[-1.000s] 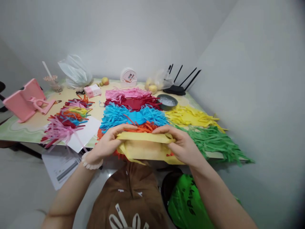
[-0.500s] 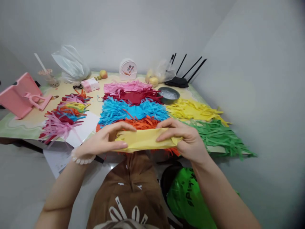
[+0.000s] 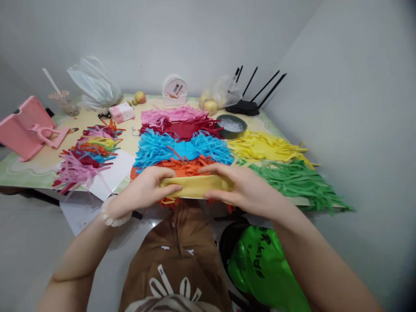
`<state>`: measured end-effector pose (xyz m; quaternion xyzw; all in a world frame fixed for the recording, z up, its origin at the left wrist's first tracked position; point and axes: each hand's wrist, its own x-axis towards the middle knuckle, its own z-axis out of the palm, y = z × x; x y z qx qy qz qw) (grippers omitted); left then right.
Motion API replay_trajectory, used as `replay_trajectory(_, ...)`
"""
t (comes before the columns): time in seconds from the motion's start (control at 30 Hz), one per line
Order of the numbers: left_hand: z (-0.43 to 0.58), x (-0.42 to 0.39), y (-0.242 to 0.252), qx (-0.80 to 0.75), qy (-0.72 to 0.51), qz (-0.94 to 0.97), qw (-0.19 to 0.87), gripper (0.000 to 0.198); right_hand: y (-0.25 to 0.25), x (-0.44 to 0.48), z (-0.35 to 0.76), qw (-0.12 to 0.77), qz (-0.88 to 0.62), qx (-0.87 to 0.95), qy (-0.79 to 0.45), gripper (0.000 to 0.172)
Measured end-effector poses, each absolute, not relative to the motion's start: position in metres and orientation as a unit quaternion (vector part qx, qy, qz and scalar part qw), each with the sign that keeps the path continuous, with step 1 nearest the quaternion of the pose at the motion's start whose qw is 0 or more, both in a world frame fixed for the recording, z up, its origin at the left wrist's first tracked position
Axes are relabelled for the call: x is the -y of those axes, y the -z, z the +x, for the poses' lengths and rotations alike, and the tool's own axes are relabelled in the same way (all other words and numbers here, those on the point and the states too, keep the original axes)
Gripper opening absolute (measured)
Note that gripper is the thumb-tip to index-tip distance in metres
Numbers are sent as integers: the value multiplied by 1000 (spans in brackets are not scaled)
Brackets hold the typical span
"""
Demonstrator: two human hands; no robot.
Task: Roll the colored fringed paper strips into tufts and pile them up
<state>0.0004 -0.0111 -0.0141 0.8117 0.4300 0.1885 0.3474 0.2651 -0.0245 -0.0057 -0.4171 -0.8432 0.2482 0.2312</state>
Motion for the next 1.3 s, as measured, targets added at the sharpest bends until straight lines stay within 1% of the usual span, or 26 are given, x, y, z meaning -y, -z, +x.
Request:
replay_trajectory(0.03,0,11,15,-431,-183,817,337,26,7,25,258,226,-428,848,-215,16)
replay_trajectory(0.07,0,12,15,-430,-178,824,323,23,9,25,252,218,-430,855,-189,10)
replay_trajectory(0.1,-1,12,14,-427,-177,832,307,20,10,26,247,209,-428,863,-171,13)
replay_trajectory(0.13,-1,12,13,-422,-179,839,293,20,10,26,243,198,-425,869,-157,15)
replay_trajectory(0.2,1,11,10,-405,-179,850,285,33,10,27,239,176,-426,877,-136,14)
replay_trajectory(0.23,2,10,8,-398,-172,853,291,34,9,27,239,164,-427,879,-131,14)
replay_trajectory(0.3,3,7,6,-393,-146,850,319,27,7,26,240,150,-429,880,-138,16)
replay_trajectory(0.37,4,4,7,-398,-134,837,351,32,6,25,244,157,-433,872,-166,19)
replay_trajectory(0.43,3,3,10,-405,-157,818,377,35,7,24,248,183,-438,854,-214,18)
replay_trajectory(0.53,0,7,17,-414,-220,780,414,31,15,25,251,239,-441,818,-282,12)
replay_trajectory(0.67,-5,15,31,-407,-294,682,532,21,35,33,248,362,-459,720,-375,14)
replay_trajectory(0.73,-7,19,39,-392,-324,640,576,21,47,38,246,420,-450,664,-425,15)
replay_trajectory(0.8,-9,20,46,-375,-354,609,603,19,57,42,244,463,-423,643,-439,16)
replay_trajectory(0.87,-10,22,50,-355,-379,595,614,16,63,43,244,490,-393,651,-426,18)
replay_trajectory(0.93,-11,23,49,-345,-390,609,598,17,66,43,244,500,-373,661,-417,21)
replay_trajectory(1.07,-11,28,40,-351,-367,689,517,16,66,41,245,502,-379,675,-385,22)
replay_trajectory(1.17,-7,30,39,-389,-357,721,449,26,64,43,242,490,-397,707,-320,25)
replay_trajectory(1.23,-4,30,43,-424,-364,729,395,33,62,46,238,482,-415,727,-258,23)
replay_trajectory(1.3,-1,30,48,-447,-377,740,334,32,63,48,235,482,-432,733,-207,18)
